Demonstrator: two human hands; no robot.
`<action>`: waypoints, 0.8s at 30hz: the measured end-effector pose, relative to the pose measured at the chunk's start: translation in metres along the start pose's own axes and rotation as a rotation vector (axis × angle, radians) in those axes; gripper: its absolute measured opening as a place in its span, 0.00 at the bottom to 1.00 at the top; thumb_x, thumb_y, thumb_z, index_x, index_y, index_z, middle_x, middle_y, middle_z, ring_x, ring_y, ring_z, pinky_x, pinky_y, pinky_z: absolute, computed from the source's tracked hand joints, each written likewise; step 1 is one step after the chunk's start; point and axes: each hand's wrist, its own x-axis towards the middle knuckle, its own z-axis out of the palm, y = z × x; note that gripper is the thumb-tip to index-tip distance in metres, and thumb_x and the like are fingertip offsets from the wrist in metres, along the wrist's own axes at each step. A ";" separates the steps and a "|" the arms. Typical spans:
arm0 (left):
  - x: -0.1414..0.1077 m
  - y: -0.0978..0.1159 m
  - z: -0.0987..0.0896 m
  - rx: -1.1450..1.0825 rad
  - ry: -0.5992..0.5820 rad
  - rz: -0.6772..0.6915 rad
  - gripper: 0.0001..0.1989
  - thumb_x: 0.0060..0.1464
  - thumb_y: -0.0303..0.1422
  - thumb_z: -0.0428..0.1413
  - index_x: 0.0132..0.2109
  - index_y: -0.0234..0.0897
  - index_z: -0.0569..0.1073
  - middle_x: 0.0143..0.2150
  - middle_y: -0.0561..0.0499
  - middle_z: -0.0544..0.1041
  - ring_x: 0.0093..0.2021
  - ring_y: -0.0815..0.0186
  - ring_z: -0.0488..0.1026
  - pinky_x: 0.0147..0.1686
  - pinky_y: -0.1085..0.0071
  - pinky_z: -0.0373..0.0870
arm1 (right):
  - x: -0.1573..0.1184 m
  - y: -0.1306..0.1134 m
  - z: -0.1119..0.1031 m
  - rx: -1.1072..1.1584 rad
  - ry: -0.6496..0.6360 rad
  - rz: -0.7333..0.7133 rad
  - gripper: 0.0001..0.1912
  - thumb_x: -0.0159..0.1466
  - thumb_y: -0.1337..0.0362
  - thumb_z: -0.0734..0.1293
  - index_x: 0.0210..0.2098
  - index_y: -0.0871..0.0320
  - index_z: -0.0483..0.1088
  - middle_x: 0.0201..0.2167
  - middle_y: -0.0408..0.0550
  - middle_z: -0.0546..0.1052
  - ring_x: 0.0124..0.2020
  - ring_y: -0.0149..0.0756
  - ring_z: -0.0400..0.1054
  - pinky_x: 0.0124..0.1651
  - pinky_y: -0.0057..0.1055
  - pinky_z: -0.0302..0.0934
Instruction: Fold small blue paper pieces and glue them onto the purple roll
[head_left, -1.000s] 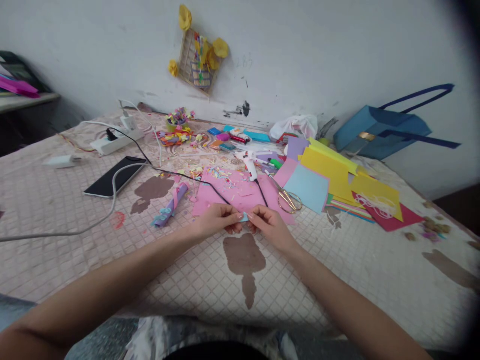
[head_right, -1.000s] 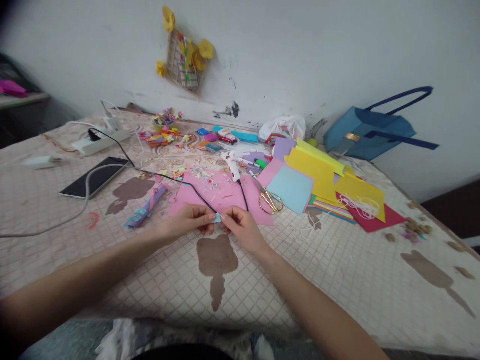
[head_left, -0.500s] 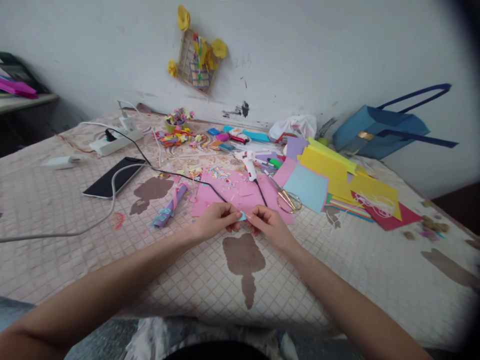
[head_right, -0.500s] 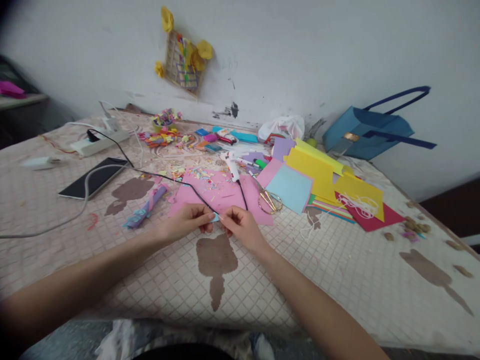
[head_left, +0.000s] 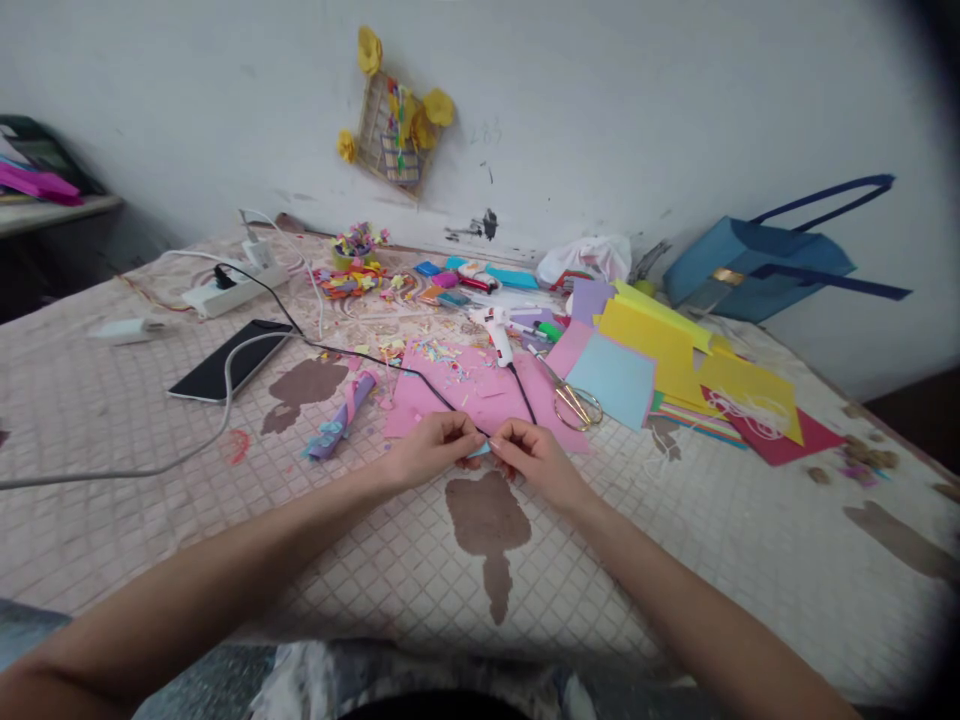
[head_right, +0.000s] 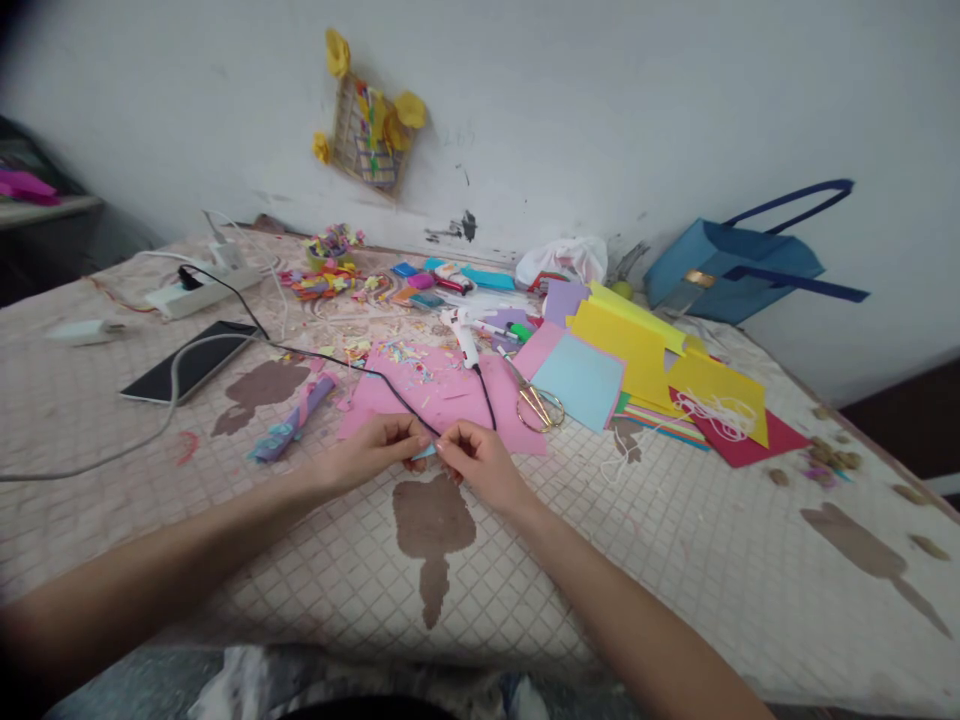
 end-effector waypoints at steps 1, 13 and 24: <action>0.000 0.000 0.000 -0.003 0.001 0.005 0.13 0.52 0.38 0.55 0.29 0.30 0.69 0.23 0.53 0.71 0.25 0.73 0.67 0.27 0.77 0.63 | 0.000 0.000 0.000 0.008 0.006 0.000 0.13 0.59 0.57 0.65 0.25 0.58 0.63 0.19 0.37 0.63 0.19 0.25 0.58 0.22 0.25 0.54; 0.003 -0.004 0.000 -0.093 -0.013 -0.034 0.15 0.50 0.41 0.57 0.30 0.31 0.69 0.25 0.52 0.73 0.25 0.73 0.69 0.29 0.75 0.66 | 0.001 0.002 0.000 0.047 0.038 -0.003 0.13 0.58 0.55 0.66 0.26 0.58 0.64 0.19 0.38 0.65 0.18 0.26 0.59 0.21 0.25 0.56; 0.000 -0.005 0.001 -0.048 -0.054 -0.012 0.17 0.48 0.43 0.57 0.27 0.31 0.69 0.23 0.51 0.74 0.23 0.72 0.68 0.27 0.75 0.65 | 0.000 -0.003 0.005 0.048 0.104 -0.014 0.13 0.56 0.56 0.67 0.24 0.58 0.65 0.18 0.38 0.64 0.18 0.25 0.58 0.21 0.25 0.55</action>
